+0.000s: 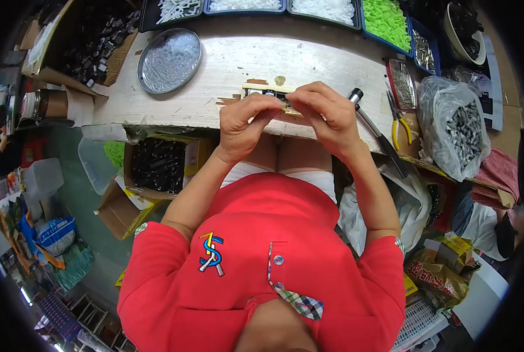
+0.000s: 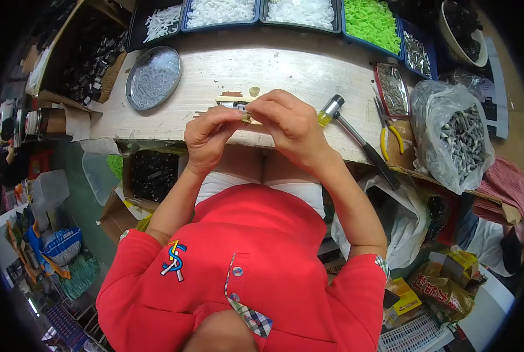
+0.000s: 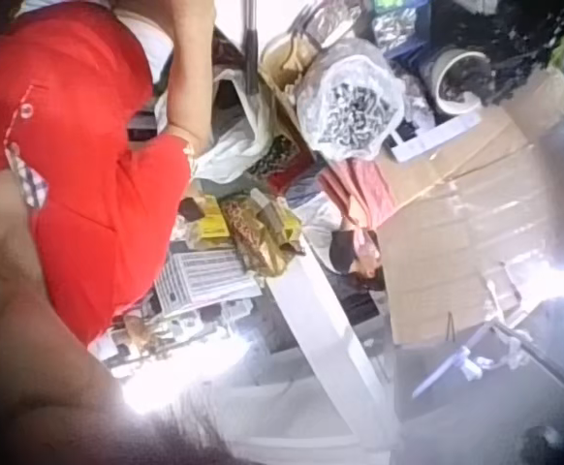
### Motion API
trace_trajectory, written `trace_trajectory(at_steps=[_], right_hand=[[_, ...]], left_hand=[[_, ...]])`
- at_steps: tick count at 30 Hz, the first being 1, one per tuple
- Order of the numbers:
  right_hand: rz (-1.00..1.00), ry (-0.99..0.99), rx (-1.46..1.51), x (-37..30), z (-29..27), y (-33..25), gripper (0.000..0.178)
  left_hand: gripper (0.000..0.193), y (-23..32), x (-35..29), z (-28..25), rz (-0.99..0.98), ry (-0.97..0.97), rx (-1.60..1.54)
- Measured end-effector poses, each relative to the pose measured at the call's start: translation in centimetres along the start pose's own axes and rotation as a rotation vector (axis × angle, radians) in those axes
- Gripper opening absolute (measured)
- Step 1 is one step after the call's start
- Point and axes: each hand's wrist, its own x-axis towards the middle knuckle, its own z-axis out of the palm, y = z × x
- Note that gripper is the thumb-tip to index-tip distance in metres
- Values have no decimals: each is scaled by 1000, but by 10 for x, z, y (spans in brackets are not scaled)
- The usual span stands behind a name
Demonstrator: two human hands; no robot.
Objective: The person is assembling small plastic and metal components of a toy at a workbench, using a small hammer to fix parts into place.
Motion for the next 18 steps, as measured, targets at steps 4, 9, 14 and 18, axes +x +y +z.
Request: trace_trajectory(at_steps=[4,9,14,18], right_hand=[[-2,38,-121,-6,1,-3,17],[-88,60,-279,-4,3,-1,13],[-96,-28,-497,1,2,13,10],[-87,-115,-566,3,9,23,7]], left_hand=[[23,1,-2,7,15,94,124],[24,3,2,12,-32,137,184],[17,-7,9,-4,57,78,541],[12,-14,8,-3,11,32,629]])
